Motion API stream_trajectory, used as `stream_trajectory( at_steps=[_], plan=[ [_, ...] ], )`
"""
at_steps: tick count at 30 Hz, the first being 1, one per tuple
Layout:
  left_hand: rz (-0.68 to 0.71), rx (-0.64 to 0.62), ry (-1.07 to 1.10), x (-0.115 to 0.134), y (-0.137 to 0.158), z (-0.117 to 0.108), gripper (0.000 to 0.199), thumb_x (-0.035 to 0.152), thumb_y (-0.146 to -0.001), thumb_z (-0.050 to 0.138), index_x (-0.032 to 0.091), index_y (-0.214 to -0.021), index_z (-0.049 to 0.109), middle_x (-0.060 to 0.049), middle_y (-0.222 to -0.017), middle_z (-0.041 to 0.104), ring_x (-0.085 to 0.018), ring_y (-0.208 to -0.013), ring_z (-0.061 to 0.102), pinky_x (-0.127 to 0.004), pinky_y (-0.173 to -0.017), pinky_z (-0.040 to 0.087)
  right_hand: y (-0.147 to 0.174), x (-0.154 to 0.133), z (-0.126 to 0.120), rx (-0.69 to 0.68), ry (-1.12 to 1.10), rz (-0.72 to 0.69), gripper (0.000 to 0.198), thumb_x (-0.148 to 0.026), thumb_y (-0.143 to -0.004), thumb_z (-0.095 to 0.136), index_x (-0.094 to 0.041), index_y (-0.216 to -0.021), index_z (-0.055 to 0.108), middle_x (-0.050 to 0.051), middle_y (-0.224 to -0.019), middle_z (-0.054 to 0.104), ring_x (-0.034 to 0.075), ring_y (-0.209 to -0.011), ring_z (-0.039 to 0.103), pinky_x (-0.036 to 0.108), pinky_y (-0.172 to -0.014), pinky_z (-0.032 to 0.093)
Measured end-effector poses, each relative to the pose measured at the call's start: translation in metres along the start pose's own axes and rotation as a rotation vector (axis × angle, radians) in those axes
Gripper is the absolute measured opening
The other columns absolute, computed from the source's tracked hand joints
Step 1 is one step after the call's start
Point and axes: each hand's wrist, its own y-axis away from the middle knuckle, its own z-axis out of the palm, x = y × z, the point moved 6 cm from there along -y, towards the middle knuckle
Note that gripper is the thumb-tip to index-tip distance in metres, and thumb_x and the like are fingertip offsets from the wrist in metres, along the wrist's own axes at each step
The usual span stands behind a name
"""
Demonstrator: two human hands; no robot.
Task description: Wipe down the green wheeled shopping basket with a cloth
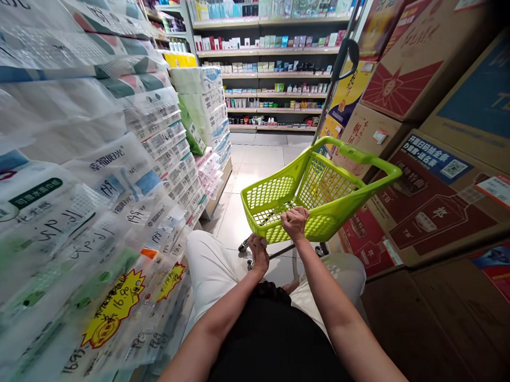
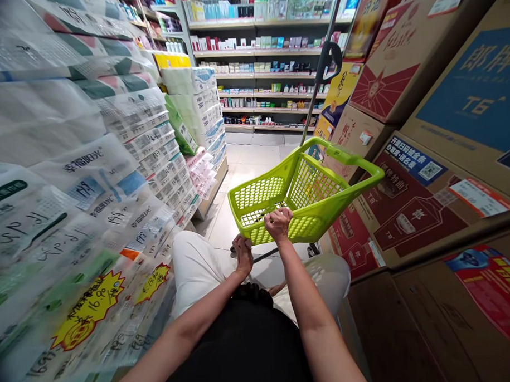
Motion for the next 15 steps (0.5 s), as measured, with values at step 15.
stream_trajectory(
  at_steps=[15],
  plan=[
    [0.080,0.030,0.191,0.005,-0.033,-0.019,0.035,0.005,-0.080,0.055,0.022,-0.111,0.048,-0.012,-0.121,0.043,-0.026,-0.125,0.048,-0.050,-0.117,0.037,-0.001,0.003,0.000,-0.018,-0.022,-0.011,0.038,-0.023,-0.088,0.055,-0.022,-0.050,0.049,0.001,-0.058,0.060,0.022,-0.088,0.056,0.042,-0.098,0.028]
  ],
)
